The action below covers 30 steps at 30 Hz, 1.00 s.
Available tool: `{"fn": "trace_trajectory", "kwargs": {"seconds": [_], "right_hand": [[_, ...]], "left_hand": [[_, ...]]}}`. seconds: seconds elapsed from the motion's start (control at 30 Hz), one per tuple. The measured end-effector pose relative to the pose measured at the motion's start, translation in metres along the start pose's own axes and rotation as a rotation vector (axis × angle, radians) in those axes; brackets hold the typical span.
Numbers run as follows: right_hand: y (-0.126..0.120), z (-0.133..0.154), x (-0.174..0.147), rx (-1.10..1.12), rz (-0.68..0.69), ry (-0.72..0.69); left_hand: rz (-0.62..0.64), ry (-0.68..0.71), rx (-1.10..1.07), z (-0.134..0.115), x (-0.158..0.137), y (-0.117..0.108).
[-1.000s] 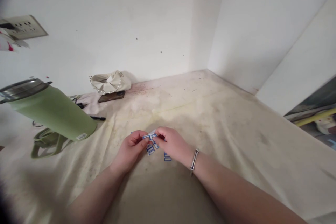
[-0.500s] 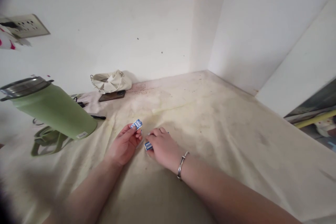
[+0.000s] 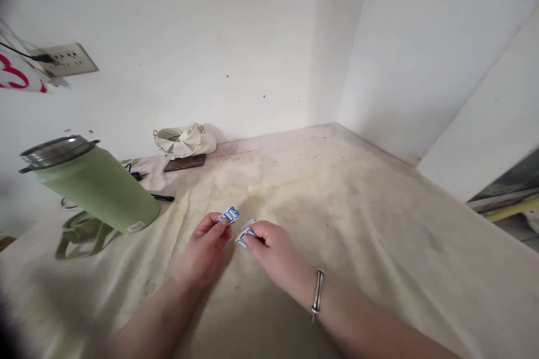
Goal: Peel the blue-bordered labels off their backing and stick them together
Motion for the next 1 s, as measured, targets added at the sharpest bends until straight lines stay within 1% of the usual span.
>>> {"fn": "trace_trajectory", "kwargs": {"seconds": [0.1,0.17,0.2,0.27,0.37,0.43,0.67,0.77,0.83,1.0], "right_hand": [[0.011,-0.011,-0.006,0.217,0.021,0.146],[0.016,-0.013,-0.008,0.294,0.027,0.184],[0.016,-0.013,-0.007,0.293,0.019,0.183],[0.010,-0.012,-0.005,0.219,-0.020,0.154],[-0.003,-0.011,-0.002,0.068,-0.099,0.106],[-0.007,-0.013,-0.001,0.013,-0.129,0.106],[-0.012,-0.023,0.000,-0.104,-0.123,0.136],[-0.012,-0.026,0.001,-0.110,-0.102,0.136],[-0.013,-0.028,0.001,-0.098,-0.113,0.133],[-0.012,-0.030,0.002,0.039,-0.148,0.097]], "left_hand": [[-0.017,0.018,0.031,0.004,-0.007,0.006],[0.019,-0.010,0.048,0.011,-0.011,0.012],[0.039,-0.023,0.060,0.014,-0.012,0.015],[0.059,-0.029,0.096,0.017,-0.014,0.019],[0.053,-0.001,0.184,0.015,-0.016,0.021],[0.056,0.010,0.219,0.012,-0.016,0.023],[0.057,-0.024,0.233,0.013,-0.014,0.023],[0.055,-0.033,0.245,0.014,-0.013,0.022],[0.057,-0.032,0.246,0.015,-0.013,0.021],[0.086,-0.034,0.259,0.017,-0.011,0.021]]}}
Point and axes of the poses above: each hand's wrist, its own x-axis towards the middle knuckle, its own y-axis out of the palm, z = x × y, the point moved 9 cm from there along x, towards the middle knuckle, and after that the axes turned 13 degrees about -y, right-handed, at the moved point
